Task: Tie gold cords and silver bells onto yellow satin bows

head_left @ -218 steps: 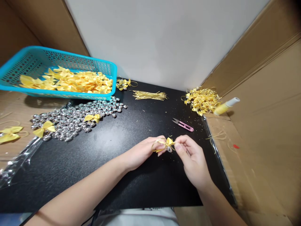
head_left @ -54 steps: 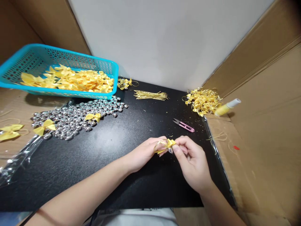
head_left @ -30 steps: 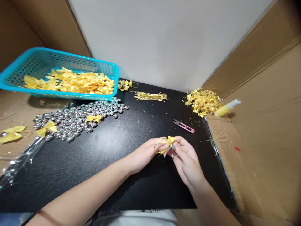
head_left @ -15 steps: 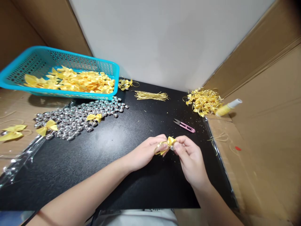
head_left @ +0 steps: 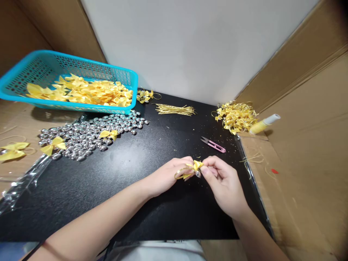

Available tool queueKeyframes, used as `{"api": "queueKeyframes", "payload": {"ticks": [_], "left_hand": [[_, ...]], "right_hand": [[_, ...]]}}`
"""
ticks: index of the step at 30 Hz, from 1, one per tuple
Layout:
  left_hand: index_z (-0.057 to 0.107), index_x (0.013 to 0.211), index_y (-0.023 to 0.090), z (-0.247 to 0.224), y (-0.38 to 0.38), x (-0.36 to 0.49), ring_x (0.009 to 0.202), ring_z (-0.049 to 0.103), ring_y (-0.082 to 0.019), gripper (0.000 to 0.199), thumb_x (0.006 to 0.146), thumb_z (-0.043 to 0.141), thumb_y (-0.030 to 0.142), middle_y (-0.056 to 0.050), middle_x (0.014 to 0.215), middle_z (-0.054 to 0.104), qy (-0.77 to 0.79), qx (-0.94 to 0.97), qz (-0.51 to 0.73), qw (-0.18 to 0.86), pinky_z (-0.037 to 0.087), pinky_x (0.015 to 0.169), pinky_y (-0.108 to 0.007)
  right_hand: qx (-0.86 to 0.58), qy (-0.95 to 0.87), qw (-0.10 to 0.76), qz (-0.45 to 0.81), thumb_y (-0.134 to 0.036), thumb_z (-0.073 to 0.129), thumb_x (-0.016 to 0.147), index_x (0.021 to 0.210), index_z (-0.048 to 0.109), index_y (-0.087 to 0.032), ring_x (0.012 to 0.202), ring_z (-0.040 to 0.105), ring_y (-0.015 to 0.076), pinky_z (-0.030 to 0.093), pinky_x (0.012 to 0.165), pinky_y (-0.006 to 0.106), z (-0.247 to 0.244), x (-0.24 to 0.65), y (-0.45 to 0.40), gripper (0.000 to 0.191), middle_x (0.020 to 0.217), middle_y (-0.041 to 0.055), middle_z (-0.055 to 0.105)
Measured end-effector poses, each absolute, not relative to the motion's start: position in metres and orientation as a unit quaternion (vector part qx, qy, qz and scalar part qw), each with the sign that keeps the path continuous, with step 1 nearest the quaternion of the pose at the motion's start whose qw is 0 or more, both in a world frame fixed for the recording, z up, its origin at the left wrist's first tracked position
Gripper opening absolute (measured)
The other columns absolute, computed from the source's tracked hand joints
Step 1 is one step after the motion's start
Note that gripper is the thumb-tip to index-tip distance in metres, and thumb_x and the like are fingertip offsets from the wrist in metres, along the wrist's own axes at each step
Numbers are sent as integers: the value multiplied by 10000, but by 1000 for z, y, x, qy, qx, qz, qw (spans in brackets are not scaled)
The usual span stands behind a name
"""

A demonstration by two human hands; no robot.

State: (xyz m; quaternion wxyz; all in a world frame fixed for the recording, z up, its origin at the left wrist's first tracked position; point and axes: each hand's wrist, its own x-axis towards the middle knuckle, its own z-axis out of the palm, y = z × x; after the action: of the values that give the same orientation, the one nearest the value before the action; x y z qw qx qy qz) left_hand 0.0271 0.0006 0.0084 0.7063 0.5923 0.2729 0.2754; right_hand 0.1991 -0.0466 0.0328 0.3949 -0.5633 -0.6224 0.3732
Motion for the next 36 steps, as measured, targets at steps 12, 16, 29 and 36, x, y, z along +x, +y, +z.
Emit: {"api": "queueKeyframes", "payload": {"ticks": [12,16,29,36], "left_hand": [[485,658,165,2,1,28,677,360,-128,269,861,521,337,25,709,423,234,527,286,765,297,681,-278],[498,674,163,1,0,28,692,364,-132,257,855,510,345,18,719,425,243,521,283,768,300,672,-274],[504,673,155,1,-2,32,714,368,-134,227,813,537,331,22,712,416,248,504,284,777,301,703,-279],[500,674,157,-1,-2,32,711,357,-135,245,818,549,349,19,718,421,242,496,285,783,298,704,-283]], "right_hand": [[-561,-617,401,380,-338,536,903,743,586,-184,561,430,110,366,529,241,36,198,-46,227,635,-24,474],[-562,-620,397,378,-334,530,909,751,586,-186,558,424,108,360,531,242,36,200,-45,224,633,-27,466],[-560,-636,369,381,-321,511,916,768,579,-191,588,476,124,377,563,253,37,201,-44,208,666,-10,516],[-552,-631,379,392,-308,513,909,760,586,-193,577,464,119,374,551,245,39,198,-44,202,652,-15,514]]}}
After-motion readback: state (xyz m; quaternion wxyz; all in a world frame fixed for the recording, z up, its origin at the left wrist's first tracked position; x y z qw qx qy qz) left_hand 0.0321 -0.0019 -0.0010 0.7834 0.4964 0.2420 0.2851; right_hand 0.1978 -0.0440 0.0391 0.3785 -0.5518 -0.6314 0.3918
